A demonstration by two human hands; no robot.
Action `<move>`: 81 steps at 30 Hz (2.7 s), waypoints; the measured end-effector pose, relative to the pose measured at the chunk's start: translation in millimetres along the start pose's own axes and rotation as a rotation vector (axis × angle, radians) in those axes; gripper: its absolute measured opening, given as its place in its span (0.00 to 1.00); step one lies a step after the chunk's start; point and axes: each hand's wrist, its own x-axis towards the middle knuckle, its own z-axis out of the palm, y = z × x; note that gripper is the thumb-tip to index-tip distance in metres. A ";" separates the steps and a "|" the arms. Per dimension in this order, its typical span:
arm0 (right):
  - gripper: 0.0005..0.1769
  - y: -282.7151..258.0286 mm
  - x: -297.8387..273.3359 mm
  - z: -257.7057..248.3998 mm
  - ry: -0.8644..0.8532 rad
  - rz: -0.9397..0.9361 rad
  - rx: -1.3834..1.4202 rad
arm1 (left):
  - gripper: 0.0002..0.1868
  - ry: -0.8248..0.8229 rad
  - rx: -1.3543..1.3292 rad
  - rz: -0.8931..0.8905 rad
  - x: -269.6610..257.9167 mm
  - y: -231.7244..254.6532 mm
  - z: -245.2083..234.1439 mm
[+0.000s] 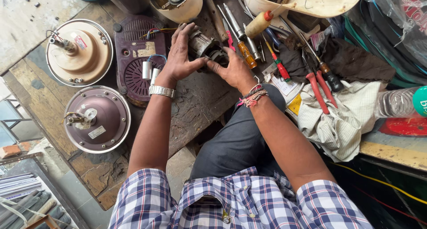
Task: The person uses a screwdriver to loosen and remove screws from a small electric motor housing. They then separate the motor casing, inspect the internal components, and manipulate the wires and rotor assembly.
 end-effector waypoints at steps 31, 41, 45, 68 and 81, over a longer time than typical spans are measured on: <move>0.60 -28.1 8.0 17.1 0.142 -0.231 -0.170 | 0.42 0.358 -0.923 -0.907 -16.9 15.0 17.9; 0.60 -29.8 -3.3 25.7 0.263 -0.566 -0.311 | 0.39 0.255 -1.259 -0.931 -7.8 6.8 16.9; 0.62 -41.6 -16.6 24.3 0.214 -0.605 -0.368 | 0.28 0.300 -1.473 -0.781 -7.5 0.8 21.9; 0.26 18.4 15.5 -21.6 0.353 -0.156 -0.042 | 0.52 0.459 -0.842 -0.435 -6.3 2.6 30.3; 0.12 24.3 99.6 11.9 0.233 -0.450 -0.657 | 0.48 0.425 -0.700 -0.261 -9.1 15.2 32.5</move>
